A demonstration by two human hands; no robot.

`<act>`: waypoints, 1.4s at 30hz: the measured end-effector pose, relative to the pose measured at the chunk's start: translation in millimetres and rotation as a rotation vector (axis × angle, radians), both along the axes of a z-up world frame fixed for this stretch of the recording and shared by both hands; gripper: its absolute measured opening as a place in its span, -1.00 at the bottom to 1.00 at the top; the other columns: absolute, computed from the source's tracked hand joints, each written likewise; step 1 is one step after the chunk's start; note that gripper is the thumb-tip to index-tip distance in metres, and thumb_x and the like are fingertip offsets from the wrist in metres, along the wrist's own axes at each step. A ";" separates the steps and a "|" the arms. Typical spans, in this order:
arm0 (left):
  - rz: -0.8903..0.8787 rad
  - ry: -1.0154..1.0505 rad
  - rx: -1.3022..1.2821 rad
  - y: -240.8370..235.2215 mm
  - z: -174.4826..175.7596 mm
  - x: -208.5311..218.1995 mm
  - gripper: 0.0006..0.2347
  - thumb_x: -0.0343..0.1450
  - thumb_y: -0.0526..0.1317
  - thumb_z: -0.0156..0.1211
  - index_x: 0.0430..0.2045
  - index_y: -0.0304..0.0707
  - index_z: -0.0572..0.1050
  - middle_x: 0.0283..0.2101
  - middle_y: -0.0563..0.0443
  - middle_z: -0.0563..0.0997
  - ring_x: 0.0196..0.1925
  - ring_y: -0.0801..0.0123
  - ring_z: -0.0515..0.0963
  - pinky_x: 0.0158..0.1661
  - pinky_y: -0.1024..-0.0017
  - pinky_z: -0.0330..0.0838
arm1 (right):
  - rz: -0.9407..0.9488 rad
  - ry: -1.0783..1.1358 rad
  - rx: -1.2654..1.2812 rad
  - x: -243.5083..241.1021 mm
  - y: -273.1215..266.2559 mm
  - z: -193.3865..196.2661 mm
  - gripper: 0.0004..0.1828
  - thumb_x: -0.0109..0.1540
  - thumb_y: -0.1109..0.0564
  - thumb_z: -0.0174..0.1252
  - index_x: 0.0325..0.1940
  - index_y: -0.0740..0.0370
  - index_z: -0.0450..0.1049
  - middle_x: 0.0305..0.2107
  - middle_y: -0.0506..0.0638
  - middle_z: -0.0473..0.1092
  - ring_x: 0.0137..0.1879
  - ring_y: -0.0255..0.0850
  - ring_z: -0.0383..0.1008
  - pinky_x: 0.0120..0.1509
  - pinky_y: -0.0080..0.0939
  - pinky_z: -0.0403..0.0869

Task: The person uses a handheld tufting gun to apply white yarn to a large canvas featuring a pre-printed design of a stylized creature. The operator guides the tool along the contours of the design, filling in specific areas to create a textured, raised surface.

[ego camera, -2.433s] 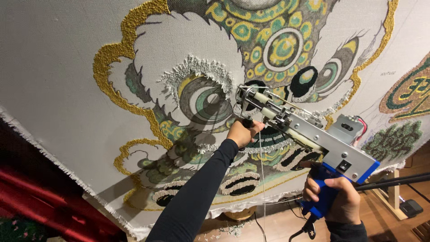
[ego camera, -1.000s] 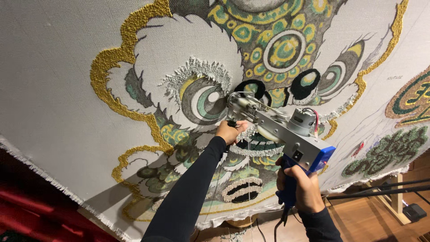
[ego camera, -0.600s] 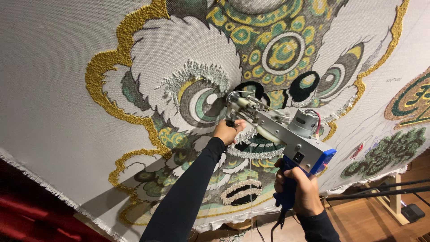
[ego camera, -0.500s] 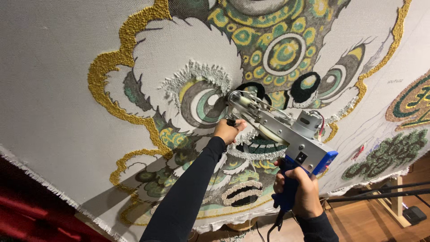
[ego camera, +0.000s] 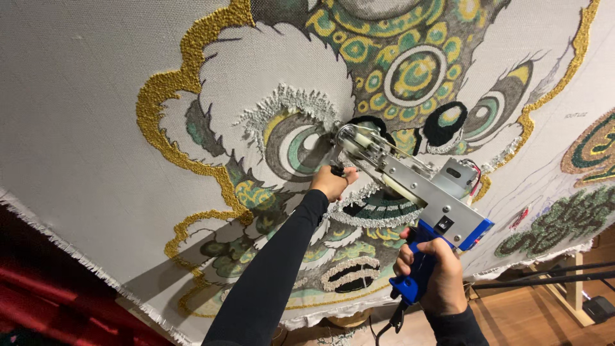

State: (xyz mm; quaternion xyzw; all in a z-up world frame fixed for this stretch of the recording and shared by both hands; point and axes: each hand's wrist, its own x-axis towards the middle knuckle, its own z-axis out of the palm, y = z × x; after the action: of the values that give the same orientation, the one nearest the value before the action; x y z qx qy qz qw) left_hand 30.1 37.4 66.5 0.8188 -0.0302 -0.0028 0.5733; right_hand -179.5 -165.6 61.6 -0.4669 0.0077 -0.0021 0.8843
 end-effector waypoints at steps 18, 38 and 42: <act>-0.295 -0.060 -0.449 -62.6 -64.7 7.4 -0.55 0.36 -0.13 0.36 0.05 -0.50 0.53 -0.16 -0.14 0.73 -0.56 0.44 0.59 -0.50 0.45 0.49 | 0.163 -0.113 0.076 -32.6 -85.0 -15.1 -0.25 0.04 0.01 -0.03 0.24 0.53 0.30 -0.56 0.04 0.20 -0.50 -0.16 0.21 -0.38 -0.15 0.24; -0.233 0.006 -0.344 -51.4 -62.9 -47.5 -0.62 0.29 -0.19 0.46 -0.08 -0.46 0.61 -0.44 0.01 0.64 -0.69 0.53 0.45 -0.62 0.48 0.36 | 0.141 -0.056 0.003 -43.4 -90.8 -36.4 -0.23 0.03 0.03 -0.05 0.24 0.59 0.31 -0.58 0.05 0.22 -0.51 -0.16 0.20 -0.36 -0.18 0.23; -0.257 -0.013 -0.368 -49.7 -71.5 -45.2 -0.58 0.29 -0.19 0.47 -0.06 -0.52 0.58 -0.49 -0.03 0.59 -0.70 0.49 0.44 -0.64 0.46 0.33 | 0.142 -0.030 0.001 -43.8 -87.4 -35.1 -0.22 0.02 0.04 -0.05 0.25 0.57 0.32 -0.58 0.04 0.22 -0.52 -0.15 0.20 -0.36 -0.17 0.24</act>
State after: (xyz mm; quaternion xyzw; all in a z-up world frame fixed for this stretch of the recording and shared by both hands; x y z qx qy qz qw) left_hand -15.1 -12.2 -5.0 0.6898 -0.1378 -0.0651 0.7077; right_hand -223.3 -253.0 26.5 -0.4659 -0.0388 0.0535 0.8824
